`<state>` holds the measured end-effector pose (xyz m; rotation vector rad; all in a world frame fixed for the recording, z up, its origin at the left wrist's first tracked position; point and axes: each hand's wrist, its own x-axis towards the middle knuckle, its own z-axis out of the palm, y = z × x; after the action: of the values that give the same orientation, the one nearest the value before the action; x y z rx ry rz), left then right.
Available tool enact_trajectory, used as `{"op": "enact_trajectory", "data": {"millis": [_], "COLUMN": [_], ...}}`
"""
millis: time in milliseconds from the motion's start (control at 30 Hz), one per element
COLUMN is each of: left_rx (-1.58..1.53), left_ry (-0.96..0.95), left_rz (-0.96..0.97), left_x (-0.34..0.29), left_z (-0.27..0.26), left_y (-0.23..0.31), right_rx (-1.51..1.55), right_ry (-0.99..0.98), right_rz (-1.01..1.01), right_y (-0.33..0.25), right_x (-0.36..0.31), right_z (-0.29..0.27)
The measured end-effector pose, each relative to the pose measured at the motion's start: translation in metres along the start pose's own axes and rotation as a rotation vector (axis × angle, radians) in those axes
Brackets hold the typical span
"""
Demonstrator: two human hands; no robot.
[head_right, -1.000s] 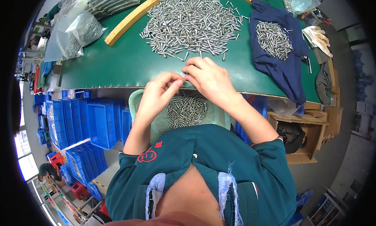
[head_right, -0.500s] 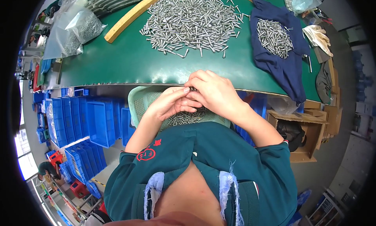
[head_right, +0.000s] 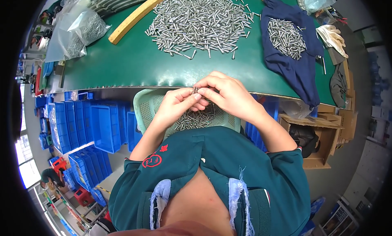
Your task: The person inspects small metal pins by hand, then places them into a plastic collection basket.
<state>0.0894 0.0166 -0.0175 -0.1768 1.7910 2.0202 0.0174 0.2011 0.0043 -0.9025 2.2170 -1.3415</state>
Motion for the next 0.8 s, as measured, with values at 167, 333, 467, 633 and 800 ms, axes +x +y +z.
{"op": "enact_trajectory", "data": {"millis": [167,333,467,633,800], "left_rx": [0.063,-0.006,-0.052,-0.065,0.05], "left_ry": [0.021,-0.021,-0.063,-0.077,-0.024], "left_rz": [0.054,0.015,-0.03,-0.039,-0.004], "left_x": [-0.0018,-0.0023,-0.0021,-0.0019,-0.004], "left_z": [-0.0009,-0.0025,-0.0038,-0.0048,-0.0012], "left_y": [0.0031,0.0073,0.0101,0.0109,0.0079], "right_rx": [0.108,0.156,0.175,0.236,0.337], "right_ry": [-0.028,-0.043,-0.048,-0.059,-0.072], "right_rz": [-0.007,0.009,0.005,0.0,0.079], "right_y": [0.0007,0.0023,0.0014,0.0046,0.0029], "right_x": [0.0015,0.0027,0.0032,0.004,0.0055], "right_z": [-0.0012,-0.001,-0.0013,-0.0005,0.0008]}}
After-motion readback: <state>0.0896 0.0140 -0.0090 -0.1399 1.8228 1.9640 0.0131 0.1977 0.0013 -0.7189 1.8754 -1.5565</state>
